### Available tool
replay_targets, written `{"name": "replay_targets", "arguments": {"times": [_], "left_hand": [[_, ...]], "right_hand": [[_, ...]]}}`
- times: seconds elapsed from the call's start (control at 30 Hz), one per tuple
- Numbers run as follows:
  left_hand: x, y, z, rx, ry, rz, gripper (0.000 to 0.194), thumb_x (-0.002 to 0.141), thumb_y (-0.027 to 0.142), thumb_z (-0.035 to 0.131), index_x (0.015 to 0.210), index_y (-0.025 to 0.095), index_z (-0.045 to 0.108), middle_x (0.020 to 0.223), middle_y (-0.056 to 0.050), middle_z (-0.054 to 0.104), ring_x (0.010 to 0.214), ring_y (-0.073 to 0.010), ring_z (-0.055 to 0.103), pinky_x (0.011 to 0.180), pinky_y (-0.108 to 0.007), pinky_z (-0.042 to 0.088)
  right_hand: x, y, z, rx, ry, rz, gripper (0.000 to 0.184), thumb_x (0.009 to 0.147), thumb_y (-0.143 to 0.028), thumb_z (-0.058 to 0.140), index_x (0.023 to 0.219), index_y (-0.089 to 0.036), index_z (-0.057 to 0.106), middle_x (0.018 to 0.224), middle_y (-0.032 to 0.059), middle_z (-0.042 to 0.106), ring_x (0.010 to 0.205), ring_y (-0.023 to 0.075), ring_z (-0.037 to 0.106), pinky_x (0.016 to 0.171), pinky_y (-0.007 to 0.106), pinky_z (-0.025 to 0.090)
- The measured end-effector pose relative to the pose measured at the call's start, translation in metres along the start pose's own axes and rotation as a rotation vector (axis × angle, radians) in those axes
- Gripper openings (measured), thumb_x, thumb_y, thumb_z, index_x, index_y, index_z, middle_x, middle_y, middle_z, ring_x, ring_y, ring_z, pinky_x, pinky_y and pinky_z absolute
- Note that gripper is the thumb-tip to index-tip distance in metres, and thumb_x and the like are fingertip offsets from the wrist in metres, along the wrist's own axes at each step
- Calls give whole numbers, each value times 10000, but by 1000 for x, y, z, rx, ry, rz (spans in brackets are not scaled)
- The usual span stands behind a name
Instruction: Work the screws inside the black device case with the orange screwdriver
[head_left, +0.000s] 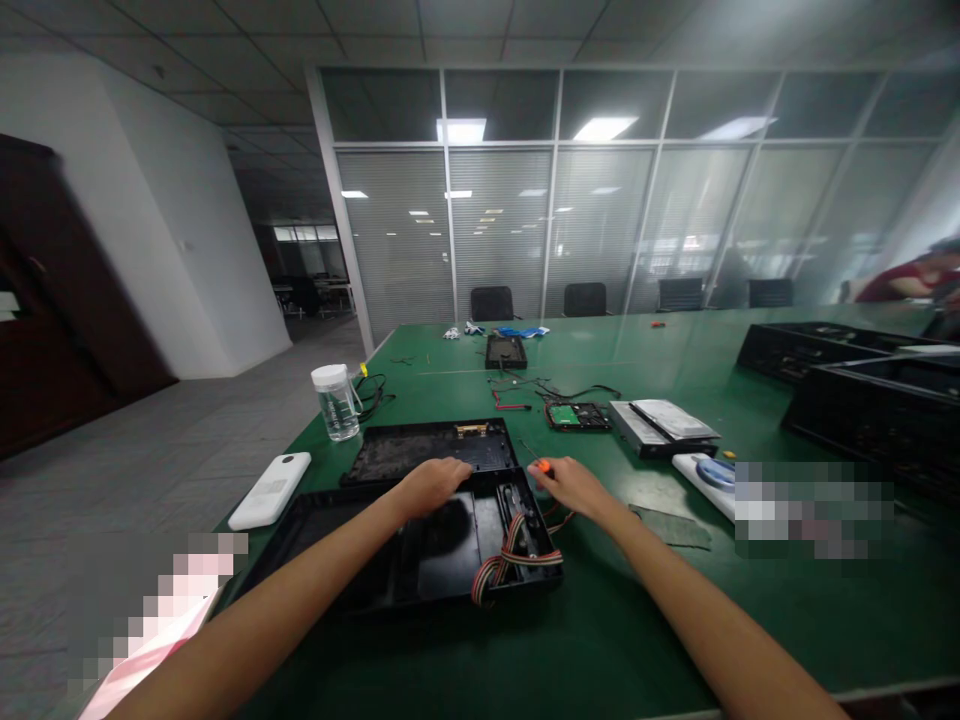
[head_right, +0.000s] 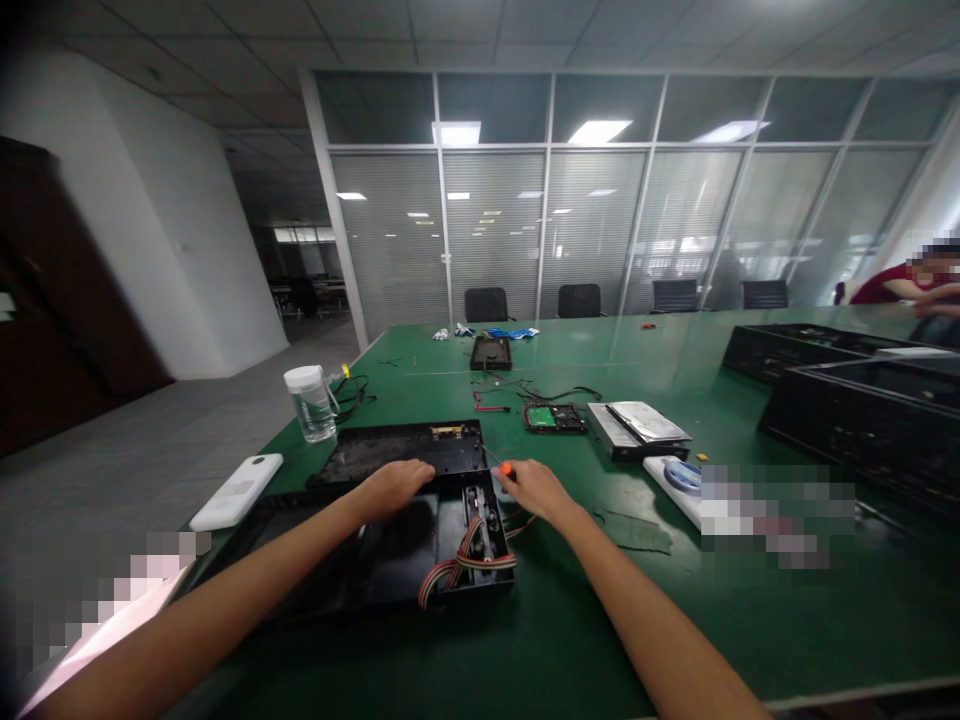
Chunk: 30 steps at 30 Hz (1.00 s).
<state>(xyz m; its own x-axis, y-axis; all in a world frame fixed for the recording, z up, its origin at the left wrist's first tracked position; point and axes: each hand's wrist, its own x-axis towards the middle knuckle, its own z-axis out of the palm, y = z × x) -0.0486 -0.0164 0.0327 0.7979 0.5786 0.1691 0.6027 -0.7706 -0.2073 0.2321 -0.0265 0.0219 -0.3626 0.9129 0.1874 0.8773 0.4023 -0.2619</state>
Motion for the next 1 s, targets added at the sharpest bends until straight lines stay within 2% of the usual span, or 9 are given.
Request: {"name": "replay_targets", "arguments": {"times": [0.17, 0.27, 0.37, 0.47, 0.7, 0.83, 0.9, 1.0], "left_hand": [[23, 16, -12, -189, -12, 36, 160, 897, 155, 390, 996, 161, 516, 920, -55, 604, 848, -171, 565, 770, -257, 421], [39, 22, -8, -291, 14, 35, 210, 878, 185, 455, 1074, 161, 525, 958, -63, 630, 883, -172, 584, 787, -250, 429], [48, 23, 4, -338, 31, -1, 164, 863, 195, 494, 979, 151, 602, 942, -63, 657, 880, -173, 601, 803, -251, 433], [49, 24, 20, -390, 83, -42, 179, 882, 200, 470, 916, 149, 639, 942, -59, 670, 887, -163, 609, 824, -253, 439], [43, 27, 44, -419, 224, -50, 232, 914, 216, 411, 987, 154, 622, 1007, -66, 656, 947, -165, 594, 883, -298, 440], [43, 26, 46, -393, 223, -32, 240, 914, 192, 397, 993, 137, 617, 1001, -77, 655, 946, -173, 591, 885, -308, 438], [42, 26, 43, -385, 200, 14, 239, 905, 156, 394, 1004, 130, 610, 1018, -76, 649, 949, -170, 585, 887, -300, 433], [40, 26, 37, -401, 177, 58, 229, 894, 144, 401, 1004, 129, 602, 1022, -74, 638, 956, -165, 571, 891, -282, 422]], "right_hand": [[-2, -24, 9, -74, -13, 63, 438, 901, -496, 302, 950, -207, 627, 856, 76, 679, 810, 191, 621, 669, 244, 374], [-2, -21, 10, -103, 10, 56, 477, 909, -497, 269, 873, -201, 642, 820, 84, 677, 796, 198, 621, 665, 251, 375], [0, -12, 10, -78, 52, 77, 497, 911, -498, 261, 787, -193, 634, 764, 75, 669, 754, 189, 618, 646, 242, 368], [3, -5, 9, -30, 112, 102, 484, 910, -491, 267, 757, -192, 615, 732, 63, 659, 707, 175, 608, 623, 233, 356], [9, 8, 6, 77, 210, 191, 499, 887, -529, 264, 673, -201, 574, 668, 55, 636, 637, 174, 584, 582, 238, 342], [12, 16, 5, 148, 234, 237, 467, 872, -540, 279, 691, -209, 555, 646, 48, 617, 640, 183, 579, 592, 248, 348], [13, 22, 5, 206, 248, 265, 361, 849, -516, 350, 784, -212, 535, 682, 36, 612, 653, 181, 574, 593, 246, 357], [14, 36, 1, 269, 236, 335, 258, 777, -376, 478, 946, -182, 465, 743, 32, 591, 644, 165, 547, 577, 241, 374]]}}
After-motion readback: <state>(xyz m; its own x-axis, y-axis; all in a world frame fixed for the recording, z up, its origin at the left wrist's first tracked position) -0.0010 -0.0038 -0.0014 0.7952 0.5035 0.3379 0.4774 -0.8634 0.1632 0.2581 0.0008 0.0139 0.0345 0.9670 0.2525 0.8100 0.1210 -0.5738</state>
